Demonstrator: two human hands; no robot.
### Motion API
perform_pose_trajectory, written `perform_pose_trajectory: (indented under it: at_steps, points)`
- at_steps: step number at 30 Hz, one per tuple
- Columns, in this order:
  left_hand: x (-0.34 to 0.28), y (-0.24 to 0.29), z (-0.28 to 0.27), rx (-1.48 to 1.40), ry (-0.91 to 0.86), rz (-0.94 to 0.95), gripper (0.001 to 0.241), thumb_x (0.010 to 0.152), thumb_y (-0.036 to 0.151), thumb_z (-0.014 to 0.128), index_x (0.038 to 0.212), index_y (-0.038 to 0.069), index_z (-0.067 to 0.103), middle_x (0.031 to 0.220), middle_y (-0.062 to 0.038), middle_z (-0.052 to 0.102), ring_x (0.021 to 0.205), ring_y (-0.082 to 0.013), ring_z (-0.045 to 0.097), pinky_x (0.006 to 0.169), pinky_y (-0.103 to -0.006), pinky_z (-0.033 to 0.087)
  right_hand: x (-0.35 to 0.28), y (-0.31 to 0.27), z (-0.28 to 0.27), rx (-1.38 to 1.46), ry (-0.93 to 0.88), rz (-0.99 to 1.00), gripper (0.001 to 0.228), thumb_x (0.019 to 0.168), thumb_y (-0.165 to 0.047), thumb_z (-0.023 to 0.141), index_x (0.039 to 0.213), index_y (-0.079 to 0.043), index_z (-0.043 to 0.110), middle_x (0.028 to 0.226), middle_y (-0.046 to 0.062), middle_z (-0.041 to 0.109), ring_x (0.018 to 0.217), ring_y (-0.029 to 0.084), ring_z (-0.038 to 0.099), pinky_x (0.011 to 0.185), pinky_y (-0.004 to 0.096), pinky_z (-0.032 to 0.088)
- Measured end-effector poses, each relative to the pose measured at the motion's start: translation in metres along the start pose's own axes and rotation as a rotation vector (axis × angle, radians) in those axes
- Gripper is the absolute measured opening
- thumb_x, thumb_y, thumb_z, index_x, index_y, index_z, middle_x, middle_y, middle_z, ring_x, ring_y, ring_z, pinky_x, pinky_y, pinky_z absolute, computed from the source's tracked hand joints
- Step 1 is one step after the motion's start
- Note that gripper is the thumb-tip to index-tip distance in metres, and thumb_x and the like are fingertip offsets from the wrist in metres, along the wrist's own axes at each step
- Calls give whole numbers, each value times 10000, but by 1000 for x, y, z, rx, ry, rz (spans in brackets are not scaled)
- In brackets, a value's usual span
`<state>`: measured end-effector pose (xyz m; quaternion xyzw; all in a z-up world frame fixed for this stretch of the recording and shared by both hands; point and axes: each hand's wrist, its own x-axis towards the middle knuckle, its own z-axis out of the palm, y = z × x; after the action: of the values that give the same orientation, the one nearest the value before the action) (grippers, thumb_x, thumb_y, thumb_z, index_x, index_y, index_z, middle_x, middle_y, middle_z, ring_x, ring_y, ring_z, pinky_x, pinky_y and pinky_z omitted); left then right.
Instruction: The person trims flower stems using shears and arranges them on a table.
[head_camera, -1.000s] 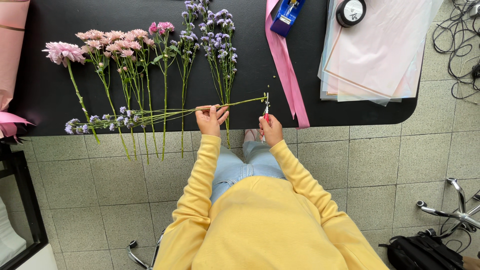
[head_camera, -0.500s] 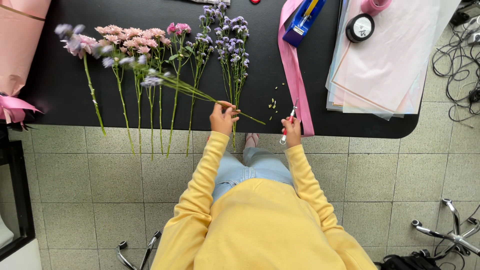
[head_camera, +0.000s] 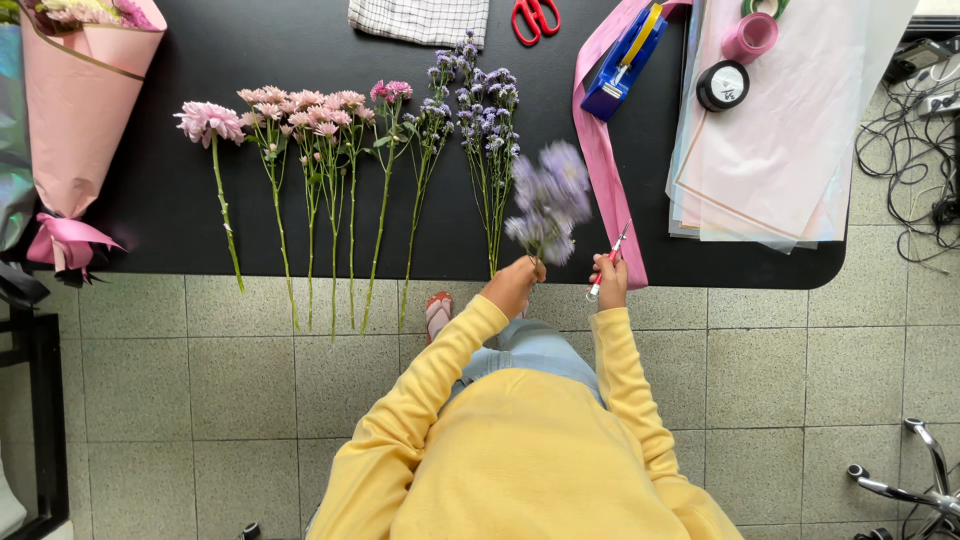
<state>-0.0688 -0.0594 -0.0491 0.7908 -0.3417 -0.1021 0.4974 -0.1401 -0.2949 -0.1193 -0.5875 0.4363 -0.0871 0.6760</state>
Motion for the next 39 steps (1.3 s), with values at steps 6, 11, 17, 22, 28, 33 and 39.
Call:
perform_pose_trajectory:
  at_steps: [6, 11, 17, 22, 28, 33, 39]
  points:
    - [-31, 5, -14, 65, -107, 40, 272, 945, -38, 516, 1012, 226, 522, 923, 22, 587, 803, -309, 707, 692, -432, 616, -33, 0, 13, 11, 78, 3, 555, 864, -385, 767, 1210, -27, 520, 867, 72, 570, 676, 154, 592, 446, 283, 517]
    - [-54, -8, -43, 130, -170, 69, 226, 957, -6, 523, 989, 216, 497, 907, 12, 561, 800, -329, 698, 662, -448, 610, -53, 34, 21, -2, 120, 14, 527, 891, -426, 712, 1211, -48, 532, 881, 69, 586, 683, 149, 600, 447, 282, 541]
    - [-91, -47, -75, 160, -208, 53, 157, 942, 26, 571, 955, 166, 501, 883, -33, 577, 862, -335, 699, 680, -462, 598, -89, 46, 46, 37, 149, 60, 515, 856, -430, 753, 1172, -80, 545, 876, 45, 582, 668, 140, 598, 422, 275, 551]
    - [-107, -26, -133, 159, -202, -27, 120, 977, 142, 594, 979, 216, 500, 914, 11, 614, 913, -292, 708, 733, -434, 590, -113, 61, 72, 49, 159, 51, 476, 849, -422, 757, 1122, -92, 550, 862, 36, 574, 646, 127, 594, 399, 273, 541]
    - [-119, -61, -159, 243, -290, -194, 132, 983, 278, 612, 1017, 273, 485, 899, 34, 661, 870, -317, 719, 752, -482, 584, -140, 66, 98, 24, 129, 53, 529, 853, -432, 765, 1158, -66, 535, 884, 48, 565, 668, 141, 592, 410, 288, 540]
    - [-113, -119, -147, 89, -263, -491, 95, 955, 206, 656, 983, 243, 573, 801, 42, 721, 865, -288, 742, 814, -444, 590, -149, 81, 104, -16, 130, 35, 571, 850, -456, 773, 1176, -46, 546, 909, 77, 576, 706, 169, 601, 452, 309, 542]
    - [-81, -154, -152, 180, -242, -720, 71, 944, 161, 611, 980, 213, 579, 841, 30, 749, 910, -304, 749, 869, -438, 598, -170, 76, 101, -44, 130, 40, 532, 857, -439, 762, 1153, -52, 548, 915, 81, 563, 731, 172, 584, 480, 297, 505]
